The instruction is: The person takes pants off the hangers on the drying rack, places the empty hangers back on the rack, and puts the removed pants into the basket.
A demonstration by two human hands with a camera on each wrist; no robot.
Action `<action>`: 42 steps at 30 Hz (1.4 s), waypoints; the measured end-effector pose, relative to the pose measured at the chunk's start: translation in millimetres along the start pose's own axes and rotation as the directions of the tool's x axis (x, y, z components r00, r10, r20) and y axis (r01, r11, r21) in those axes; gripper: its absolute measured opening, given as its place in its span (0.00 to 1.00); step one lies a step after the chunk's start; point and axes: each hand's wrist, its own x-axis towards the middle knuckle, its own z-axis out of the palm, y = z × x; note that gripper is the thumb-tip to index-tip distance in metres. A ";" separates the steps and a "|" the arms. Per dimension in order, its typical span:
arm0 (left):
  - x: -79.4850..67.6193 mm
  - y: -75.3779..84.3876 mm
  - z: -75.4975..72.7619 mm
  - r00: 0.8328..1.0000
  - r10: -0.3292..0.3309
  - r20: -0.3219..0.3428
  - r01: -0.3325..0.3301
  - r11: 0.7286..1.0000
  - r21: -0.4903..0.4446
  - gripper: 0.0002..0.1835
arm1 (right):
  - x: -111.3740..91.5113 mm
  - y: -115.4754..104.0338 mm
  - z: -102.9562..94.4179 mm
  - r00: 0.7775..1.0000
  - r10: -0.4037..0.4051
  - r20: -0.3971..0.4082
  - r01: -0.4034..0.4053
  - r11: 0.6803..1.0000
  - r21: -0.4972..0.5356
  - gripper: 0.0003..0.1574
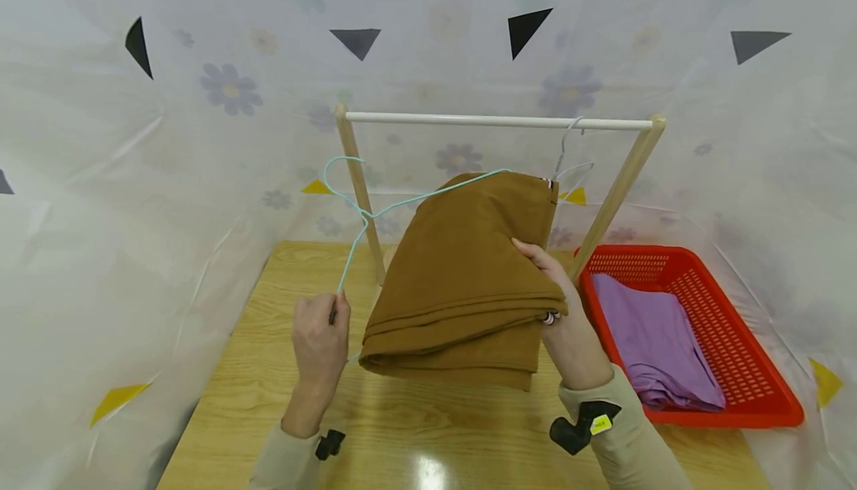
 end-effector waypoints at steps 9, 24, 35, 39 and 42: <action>3.8 -7.1 -5.6 0.992 0.100 -0.075 -0.101 0.995 -0.007 0.14 | -1.3 -1.5 -3.1 1.000 0.023 0.019 -0.023 1.000 -0.016 0.27; 13.9 -19.6 -4.4 0.942 0.248 -0.224 -0.244 0.969 0.048 0.22 | -5.6 -3.6 -8.5 0.990 0.080 0.114 -0.082 0.997 0.012 0.27; 15.7 -29.0 -2.9 0.937 0.245 -0.250 -0.245 0.969 0.032 0.25 | -9.5 -9.5 -18.0 0.965 0.150 0.216 -0.151 0.988 -0.009 0.31; 13.7 -22.6 -1.6 0.944 0.232 -0.235 -0.243 0.970 -0.017 0.26 | -9.4 -10.6 -20.4 0.960 0.152 0.234 -0.157 0.988 0.005 0.30; 11.9 -15.3 -1.4 0.952 0.222 -0.210 -0.238 0.970 -0.052 0.26 | -7.8 -9.3 -22.5 0.956 0.167 0.240 -0.173 0.985 0.003 0.29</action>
